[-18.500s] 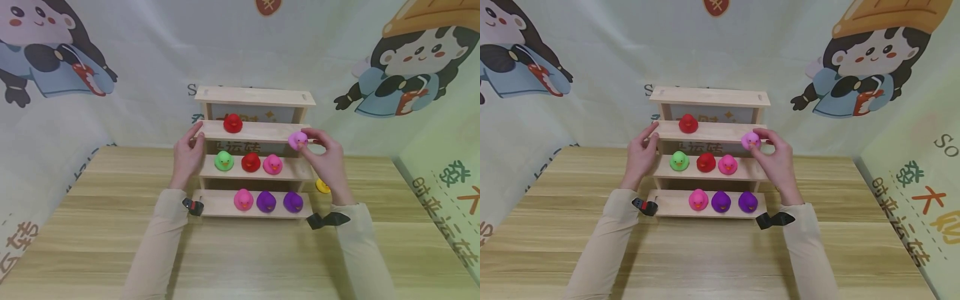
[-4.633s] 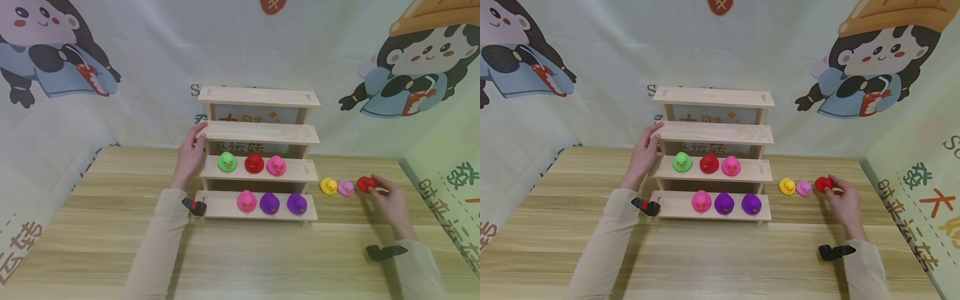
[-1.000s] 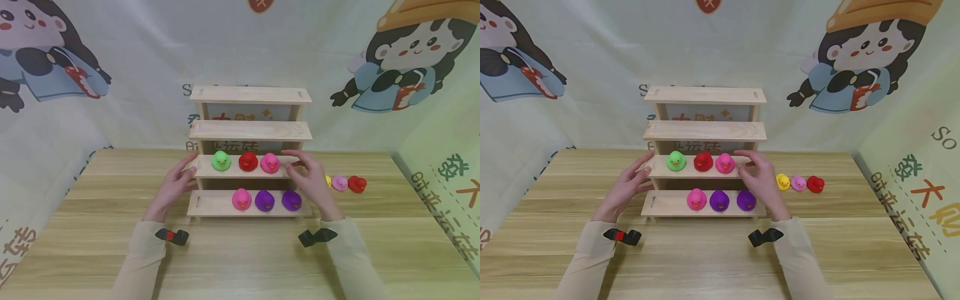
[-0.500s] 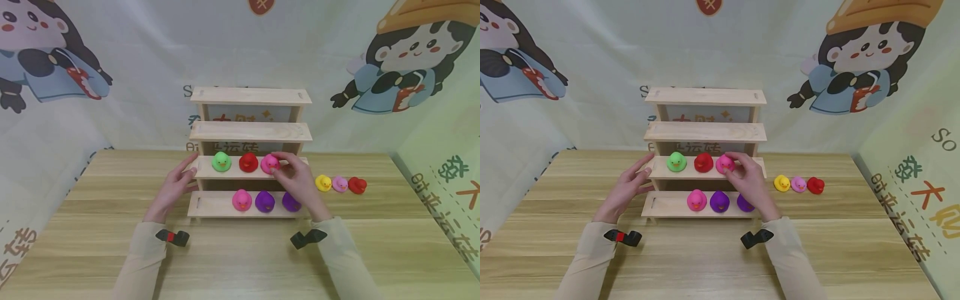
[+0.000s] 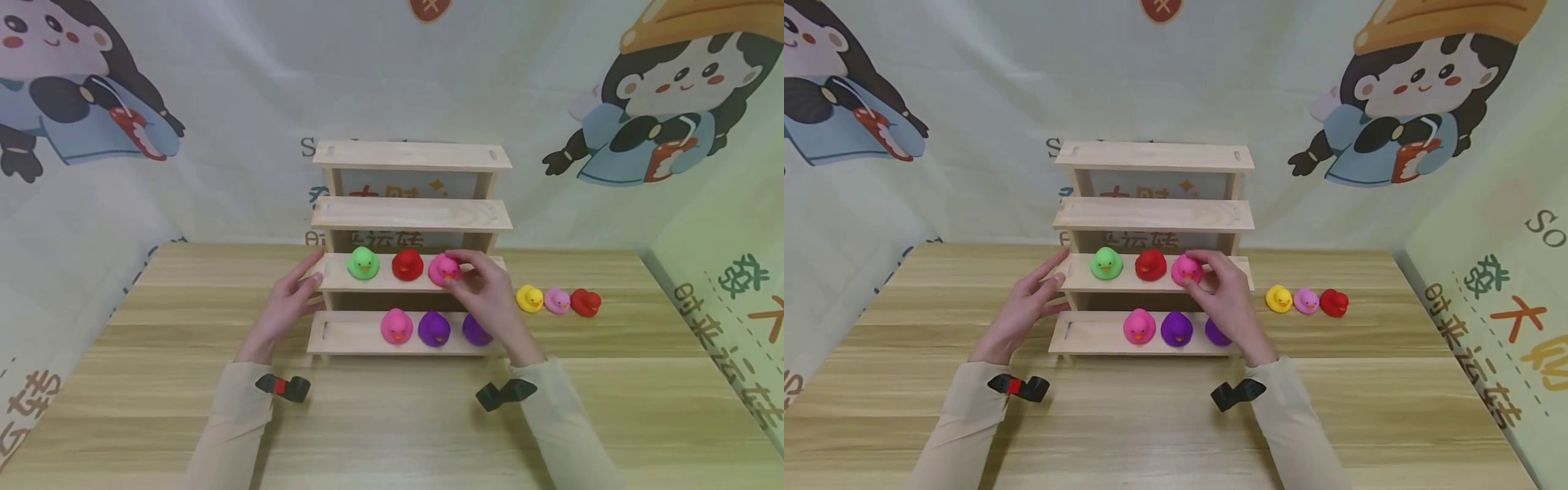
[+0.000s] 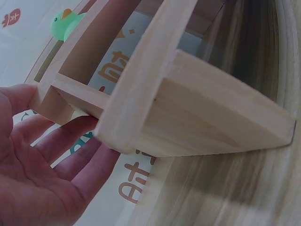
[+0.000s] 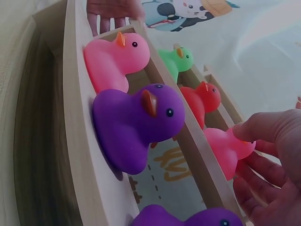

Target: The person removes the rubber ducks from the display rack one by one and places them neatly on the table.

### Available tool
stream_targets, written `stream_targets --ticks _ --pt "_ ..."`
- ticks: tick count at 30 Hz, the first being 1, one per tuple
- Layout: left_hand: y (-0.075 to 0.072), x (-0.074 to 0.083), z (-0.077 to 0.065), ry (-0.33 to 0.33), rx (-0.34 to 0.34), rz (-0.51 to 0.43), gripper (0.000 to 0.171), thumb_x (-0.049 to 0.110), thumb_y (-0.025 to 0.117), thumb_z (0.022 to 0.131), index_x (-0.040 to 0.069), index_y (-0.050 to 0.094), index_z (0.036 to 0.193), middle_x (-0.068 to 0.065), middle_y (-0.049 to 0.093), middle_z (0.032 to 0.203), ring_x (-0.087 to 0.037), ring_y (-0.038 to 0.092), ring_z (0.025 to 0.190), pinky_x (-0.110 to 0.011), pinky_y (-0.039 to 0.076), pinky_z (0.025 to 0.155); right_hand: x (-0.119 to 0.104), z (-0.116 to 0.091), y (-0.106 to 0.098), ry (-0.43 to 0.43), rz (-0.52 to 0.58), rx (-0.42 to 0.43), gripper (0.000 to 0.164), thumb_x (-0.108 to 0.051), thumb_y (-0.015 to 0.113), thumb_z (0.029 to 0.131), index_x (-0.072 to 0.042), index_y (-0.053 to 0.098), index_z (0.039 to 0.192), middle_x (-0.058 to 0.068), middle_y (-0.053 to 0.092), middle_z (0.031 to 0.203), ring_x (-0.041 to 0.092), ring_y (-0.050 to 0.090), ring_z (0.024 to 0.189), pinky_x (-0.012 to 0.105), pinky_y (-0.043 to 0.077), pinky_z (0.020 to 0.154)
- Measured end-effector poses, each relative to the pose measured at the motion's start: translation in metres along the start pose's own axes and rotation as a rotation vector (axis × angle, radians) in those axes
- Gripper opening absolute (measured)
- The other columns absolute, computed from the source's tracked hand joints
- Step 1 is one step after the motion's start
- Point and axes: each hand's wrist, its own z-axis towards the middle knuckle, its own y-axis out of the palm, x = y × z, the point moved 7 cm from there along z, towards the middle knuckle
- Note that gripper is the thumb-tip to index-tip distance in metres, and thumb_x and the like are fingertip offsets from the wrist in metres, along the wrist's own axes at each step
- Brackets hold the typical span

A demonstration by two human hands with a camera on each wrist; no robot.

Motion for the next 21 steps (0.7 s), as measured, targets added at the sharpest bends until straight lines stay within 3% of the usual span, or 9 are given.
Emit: stream_targets --ticks 10,21 --pt "0.0 -0.001 0.0 -0.002 0.004 -0.006 0.051 0.023 0.041 0.105 0.021 0.026 0.154 -0.023 0.034 0.149 -0.041 0.047 0.125 -0.049 0.046 0.094 -0.005 -0.009 -0.012 -0.056 -0.001 0.025 0.036 0.005 0.073 0.082 0.003 0.064 0.118 0.015 0.064 0.115 0.026 0.059 0.1 0.042 0.052 0.082" --pt "0.0 0.0 0.0 -0.004 -0.004 -0.002 0.051 0.025 0.04 0.106 0.021 0.025 0.155 -0.019 0.027 0.154 -0.041 0.045 0.126 -0.049 0.045 0.095 -0.004 -0.019 -0.027 -0.07 -0.021 0.061 0.038 0.009 0.073 0.08 0.003 0.064 0.117 0.015 0.065 0.117 0.024 0.06 0.094 0.029 0.051 0.078"
